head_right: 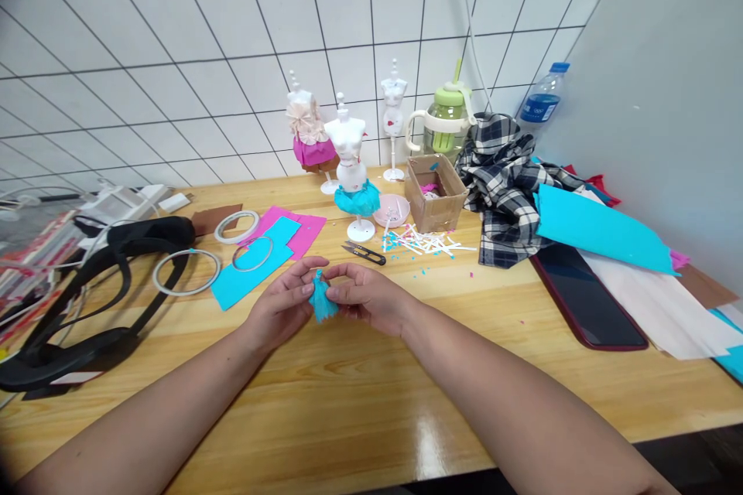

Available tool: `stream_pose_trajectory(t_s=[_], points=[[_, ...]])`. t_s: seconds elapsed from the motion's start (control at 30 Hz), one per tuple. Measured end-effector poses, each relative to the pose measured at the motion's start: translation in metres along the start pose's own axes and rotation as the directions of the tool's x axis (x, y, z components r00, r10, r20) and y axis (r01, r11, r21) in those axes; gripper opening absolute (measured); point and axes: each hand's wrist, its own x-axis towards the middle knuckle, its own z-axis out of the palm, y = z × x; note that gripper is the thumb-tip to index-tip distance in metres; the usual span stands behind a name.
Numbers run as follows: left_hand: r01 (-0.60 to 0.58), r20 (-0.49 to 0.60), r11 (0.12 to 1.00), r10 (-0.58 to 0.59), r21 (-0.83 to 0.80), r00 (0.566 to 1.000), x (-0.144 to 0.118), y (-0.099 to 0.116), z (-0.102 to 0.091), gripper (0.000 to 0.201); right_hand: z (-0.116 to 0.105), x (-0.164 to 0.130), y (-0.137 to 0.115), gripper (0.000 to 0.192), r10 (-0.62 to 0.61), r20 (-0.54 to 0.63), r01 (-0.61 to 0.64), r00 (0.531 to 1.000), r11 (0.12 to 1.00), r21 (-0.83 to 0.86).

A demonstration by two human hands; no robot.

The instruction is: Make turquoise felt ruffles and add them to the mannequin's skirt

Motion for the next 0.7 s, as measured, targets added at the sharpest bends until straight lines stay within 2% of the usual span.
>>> stream_pose_trajectory(t_s=[0.2, 0.43, 0.6, 0.7], points=[[0.006, -0.046, 1.000, -0.007, -0.018, 0.999, 0.003, 0.001, -0.004, 0.036, 0.000, 0.000, 0.000, 0.055, -0.078, -0.022, 0.075, 0.997, 0.993, -0.087], [0.063, 0.007, 0.994, -0.063, -0.093, 0.998, 0.003, 0.003, -0.002, 0.045, -0.003, -0.002, -0.003, 0.057, -0.060, 0.043, 0.064, 0.997, 0.993, -0.103], [0.054, -0.014, 0.998, -0.054, -0.024, 0.998, 0.003, 0.002, -0.004, 0.050, -0.005, -0.001, -0.011, 0.031, -0.134, -0.134, 0.102, 0.982, 0.969, -0.223], [0.054, -0.001, 0.998, -0.054, 0.013, 0.999, 0.002, 0.001, -0.003, 0.051, -0.002, 0.000, -0.009, 0.028, -0.149, -0.148, 0.091, 0.978, 0.937, -0.338]])
